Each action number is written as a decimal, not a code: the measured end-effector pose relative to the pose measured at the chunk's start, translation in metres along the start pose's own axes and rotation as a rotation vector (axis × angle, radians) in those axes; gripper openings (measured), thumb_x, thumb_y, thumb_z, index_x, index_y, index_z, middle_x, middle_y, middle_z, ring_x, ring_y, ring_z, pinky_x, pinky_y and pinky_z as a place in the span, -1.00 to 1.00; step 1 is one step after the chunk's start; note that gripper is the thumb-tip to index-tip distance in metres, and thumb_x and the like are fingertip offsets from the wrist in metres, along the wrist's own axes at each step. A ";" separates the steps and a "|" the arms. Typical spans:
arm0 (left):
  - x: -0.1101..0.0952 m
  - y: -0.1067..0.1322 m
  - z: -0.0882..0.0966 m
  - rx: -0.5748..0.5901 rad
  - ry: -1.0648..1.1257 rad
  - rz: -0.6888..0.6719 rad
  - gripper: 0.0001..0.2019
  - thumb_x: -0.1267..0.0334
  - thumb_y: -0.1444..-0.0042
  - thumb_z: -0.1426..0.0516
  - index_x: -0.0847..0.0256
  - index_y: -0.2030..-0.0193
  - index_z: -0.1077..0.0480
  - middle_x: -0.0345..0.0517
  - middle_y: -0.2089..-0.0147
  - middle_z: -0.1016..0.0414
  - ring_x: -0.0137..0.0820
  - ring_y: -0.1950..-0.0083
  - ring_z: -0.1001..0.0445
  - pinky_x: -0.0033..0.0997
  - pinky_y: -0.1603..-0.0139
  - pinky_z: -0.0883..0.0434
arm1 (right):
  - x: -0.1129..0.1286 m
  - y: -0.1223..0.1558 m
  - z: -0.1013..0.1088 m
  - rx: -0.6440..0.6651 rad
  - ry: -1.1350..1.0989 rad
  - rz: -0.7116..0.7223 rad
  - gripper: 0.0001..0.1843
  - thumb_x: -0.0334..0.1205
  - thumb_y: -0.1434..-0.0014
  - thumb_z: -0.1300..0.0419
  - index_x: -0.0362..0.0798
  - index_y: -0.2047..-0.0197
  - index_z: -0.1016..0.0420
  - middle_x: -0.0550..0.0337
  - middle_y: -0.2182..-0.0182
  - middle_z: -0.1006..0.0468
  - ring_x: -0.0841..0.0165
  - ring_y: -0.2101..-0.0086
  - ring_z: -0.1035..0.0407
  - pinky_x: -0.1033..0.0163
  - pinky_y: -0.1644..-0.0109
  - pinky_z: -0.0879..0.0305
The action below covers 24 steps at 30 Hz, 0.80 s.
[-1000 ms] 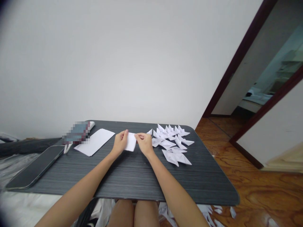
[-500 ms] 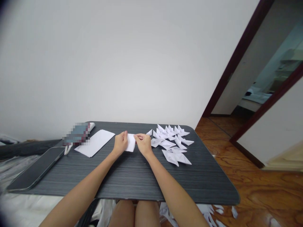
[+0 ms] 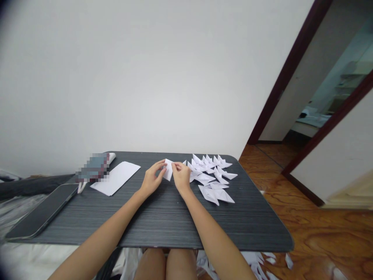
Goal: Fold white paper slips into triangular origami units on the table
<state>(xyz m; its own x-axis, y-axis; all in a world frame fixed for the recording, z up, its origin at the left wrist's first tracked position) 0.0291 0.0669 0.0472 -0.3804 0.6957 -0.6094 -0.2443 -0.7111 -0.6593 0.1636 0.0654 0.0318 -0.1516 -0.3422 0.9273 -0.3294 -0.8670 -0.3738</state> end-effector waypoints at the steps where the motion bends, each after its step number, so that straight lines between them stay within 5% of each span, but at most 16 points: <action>1: 0.001 0.001 -0.003 0.011 0.046 0.023 -0.77 0.25 -0.04 0.00 0.25 0.17 -0.34 0.04 0.00 -0.32 -0.31 0.00 -0.31 -0.27 0.05 -0.32 | 0.003 0.001 -0.003 0.018 -0.012 0.020 -0.73 -0.12 0.06 -0.10 -0.17 0.41 -0.46 0.06 0.44 -0.54 0.30 0.40 -0.43 0.25 0.30 -0.36; 6: 0.010 0.002 -0.007 0.006 0.241 0.132 -0.73 0.26 0.00 -0.03 0.27 0.13 -0.31 0.04 0.03 -0.33 -0.34 0.07 -0.36 -0.31 0.10 -0.35 | 0.010 0.005 -0.015 0.128 -0.106 0.066 -0.73 -0.15 0.06 -0.12 -0.13 0.32 -0.46 0.08 0.35 -0.53 0.30 0.33 -0.43 0.22 0.20 -0.35; 14: 0.027 0.002 0.010 -0.163 0.237 0.287 -0.78 0.31 0.03 -0.03 0.28 0.20 -0.28 -0.12 0.34 -0.37 -0.46 0.36 -0.41 -0.47 0.30 -0.35 | 0.003 0.004 -0.015 0.156 -0.012 0.078 -0.69 -0.19 -0.01 -0.06 -0.12 0.17 -0.43 0.07 0.31 -0.52 0.31 0.28 -0.41 0.20 0.17 -0.35; 24: 0.045 0.007 0.010 -0.197 0.298 0.450 -0.77 0.22 0.12 -0.10 0.32 0.33 -0.38 -0.14 0.47 -0.40 -0.41 0.44 -0.44 -0.43 0.36 -0.39 | 0.026 0.010 -0.012 0.123 0.212 0.402 -0.70 -0.30 -0.07 0.00 -0.09 0.14 -0.42 0.05 0.10 -0.41 0.32 0.08 -0.28 0.20 0.01 -0.24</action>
<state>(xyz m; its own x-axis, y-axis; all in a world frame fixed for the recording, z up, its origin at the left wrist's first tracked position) 0.0011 0.0926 0.0199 -0.1336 0.3480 -0.9279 0.0648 -0.9312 -0.3586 0.1452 0.0519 0.0519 -0.4357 -0.5895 0.6802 -0.0946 -0.7215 -0.6859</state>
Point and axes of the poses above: each hand's wrist, its own y-axis away from the middle knuckle, its own z-axis out of the back of the hand, x = y × z, the point moved 7 cm from there along -y, towards the middle knuckle
